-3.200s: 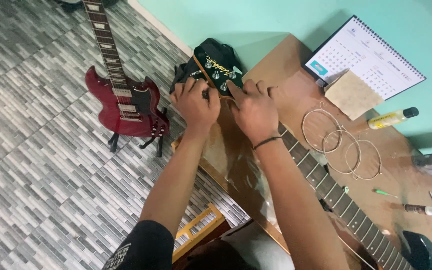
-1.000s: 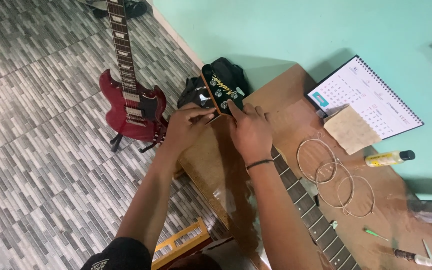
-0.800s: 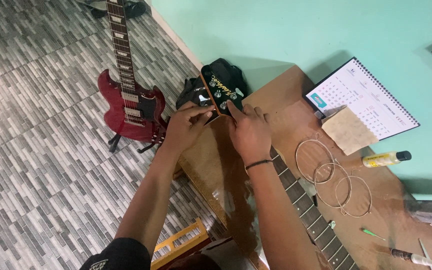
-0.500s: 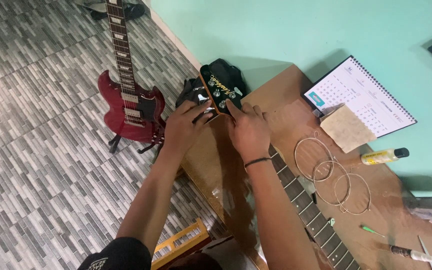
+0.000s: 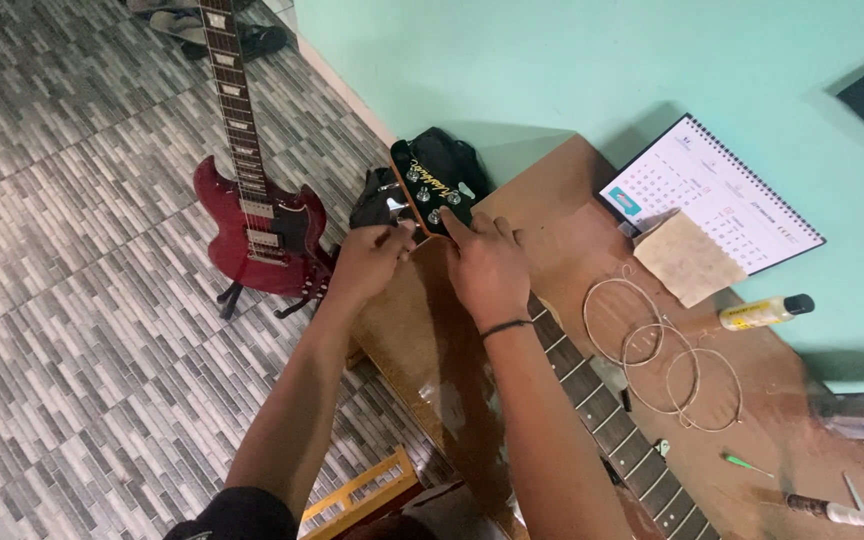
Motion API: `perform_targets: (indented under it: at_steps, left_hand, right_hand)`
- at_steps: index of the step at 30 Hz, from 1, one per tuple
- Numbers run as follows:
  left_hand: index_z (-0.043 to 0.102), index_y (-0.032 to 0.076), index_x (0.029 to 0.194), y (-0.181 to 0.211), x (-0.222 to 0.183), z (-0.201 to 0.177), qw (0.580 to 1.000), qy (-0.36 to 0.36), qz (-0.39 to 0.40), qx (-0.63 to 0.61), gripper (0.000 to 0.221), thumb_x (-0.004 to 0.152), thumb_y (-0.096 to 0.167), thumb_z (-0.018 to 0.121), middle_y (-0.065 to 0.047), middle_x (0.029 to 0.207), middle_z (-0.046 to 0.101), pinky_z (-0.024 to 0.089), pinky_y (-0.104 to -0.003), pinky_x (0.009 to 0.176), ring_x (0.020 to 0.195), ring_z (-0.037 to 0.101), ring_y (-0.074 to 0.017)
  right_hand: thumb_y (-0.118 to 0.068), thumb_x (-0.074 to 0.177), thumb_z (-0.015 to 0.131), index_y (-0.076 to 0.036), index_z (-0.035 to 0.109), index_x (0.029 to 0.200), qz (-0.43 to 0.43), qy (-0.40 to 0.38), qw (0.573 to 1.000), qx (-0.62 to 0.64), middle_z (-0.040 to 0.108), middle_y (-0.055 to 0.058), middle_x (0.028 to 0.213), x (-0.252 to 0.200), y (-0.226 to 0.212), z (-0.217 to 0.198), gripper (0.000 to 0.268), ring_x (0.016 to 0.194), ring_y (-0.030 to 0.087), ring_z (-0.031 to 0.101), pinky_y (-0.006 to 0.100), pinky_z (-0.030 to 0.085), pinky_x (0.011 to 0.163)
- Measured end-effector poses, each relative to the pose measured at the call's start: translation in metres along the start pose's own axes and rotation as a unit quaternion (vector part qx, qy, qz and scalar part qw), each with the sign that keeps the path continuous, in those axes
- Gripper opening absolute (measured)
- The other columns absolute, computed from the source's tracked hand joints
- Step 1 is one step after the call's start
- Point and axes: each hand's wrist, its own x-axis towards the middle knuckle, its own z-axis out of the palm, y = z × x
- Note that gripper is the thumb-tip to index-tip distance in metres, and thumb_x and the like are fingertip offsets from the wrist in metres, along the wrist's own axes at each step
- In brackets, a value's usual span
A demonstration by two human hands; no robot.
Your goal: The person is uncoiling a new guitar string, threading it through the bridge of an electric guitar, and then winding it around the tuning peg on the headstock.
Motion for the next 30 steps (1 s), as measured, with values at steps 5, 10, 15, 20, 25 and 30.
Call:
perform_targets:
  at_steps: [5, 10, 15, 20, 25, 30]
  left_hand:
    - [0.08, 0.011, 0.11, -0.013, -0.004, -0.002, 0.997, 0.013, 0.066, -0.048, 0.022, 0.102, 0.027, 0.067, -0.017, 0.093, 0.078, 0.058, -0.043, 0.08, 0.089, 0.073, -0.024]
    - [0.076, 0.004, 0.114, -0.025, 0.005, 0.008, 0.983, 0.071, 0.157, -0.063, 0.019, 0.104, 0.018, 0.068, -0.021, 0.086, 0.076, 0.058, -0.039, 0.076, 0.087, 0.071, -0.0198]
    - [0.074, 0.006, 0.12, -0.02, 0.002, 0.012, 0.988, 0.089, 0.124, -0.013, 0.038, 0.106, 0.04, 0.064, -0.026, 0.106, 0.071, 0.055, -0.053, 0.086, 0.101, 0.069, -0.0413]
    - [0.076, 0.005, 0.103, -0.029, 0.005, 0.013, 0.991, 0.066, 0.108, 0.042, 0.042, 0.111, 0.038, 0.052, -0.024, 0.089, 0.07, 0.056, -0.05, 0.075, 0.086, 0.07, -0.0403]
    - [0.078, 0.009, 0.092, -0.032, 0.004, 0.006, 0.993, 0.026, 0.111, -0.003, 0.041, 0.112, 0.03, 0.05, -0.015, 0.076, 0.069, 0.053, -0.043, 0.069, 0.067, 0.063, -0.0231]
    - [0.07, 0.002, 0.084, -0.019, -0.005, 0.005, 0.973, 0.075, 0.2, -0.088, 0.034, 0.11, 0.016, 0.054, -0.024, 0.074, 0.063, 0.05, -0.035, 0.07, 0.078, 0.064, -0.0212]
  right_hand:
    - [-0.031, 0.092, 0.074, -0.035, 0.071, 0.131, -0.016, 0.041, 0.999, -0.019, 0.067, 0.005, 0.09, -0.002, 0.003, 0.01, 0.039, 0.091, 0.026, 0.067, 0.044, 0.051, 0.086]
    - [-0.03, 0.093, 0.073, -0.032, 0.073, 0.129, -0.013, 0.03, 0.999, -0.009, 0.068, 0.006, 0.09, 0.0, -0.001, 0.0, 0.036, 0.091, 0.029, 0.067, 0.045, 0.05, 0.086]
    - [-0.024, 0.094, 0.072, -0.03, 0.071, 0.133, -0.011, 0.008, 1.0, 0.011, 0.069, 0.009, 0.093, -0.001, -0.002, -0.005, 0.039, 0.093, 0.03, 0.067, 0.047, 0.051, 0.087]
    - [-0.026, 0.095, 0.071, -0.031, 0.071, 0.134, 0.005, -0.004, 1.0, 0.019, 0.068, 0.008, 0.094, 0.001, -0.003, -0.006, 0.039, 0.094, 0.03, 0.067, 0.048, 0.051, 0.088]
    - [-0.029, 0.093, 0.074, -0.033, 0.071, 0.133, -0.005, 0.027, 1.0, -0.001, 0.069, 0.009, 0.094, -0.002, -0.001, 0.003, 0.041, 0.095, 0.03, 0.068, 0.049, 0.053, 0.087]
    - [-0.027, 0.091, 0.075, -0.031, 0.071, 0.134, -0.015, 0.031, 0.999, -0.01, 0.067, 0.006, 0.091, -0.002, -0.002, 0.0, 0.043, 0.092, 0.028, 0.067, 0.05, 0.054, 0.087]
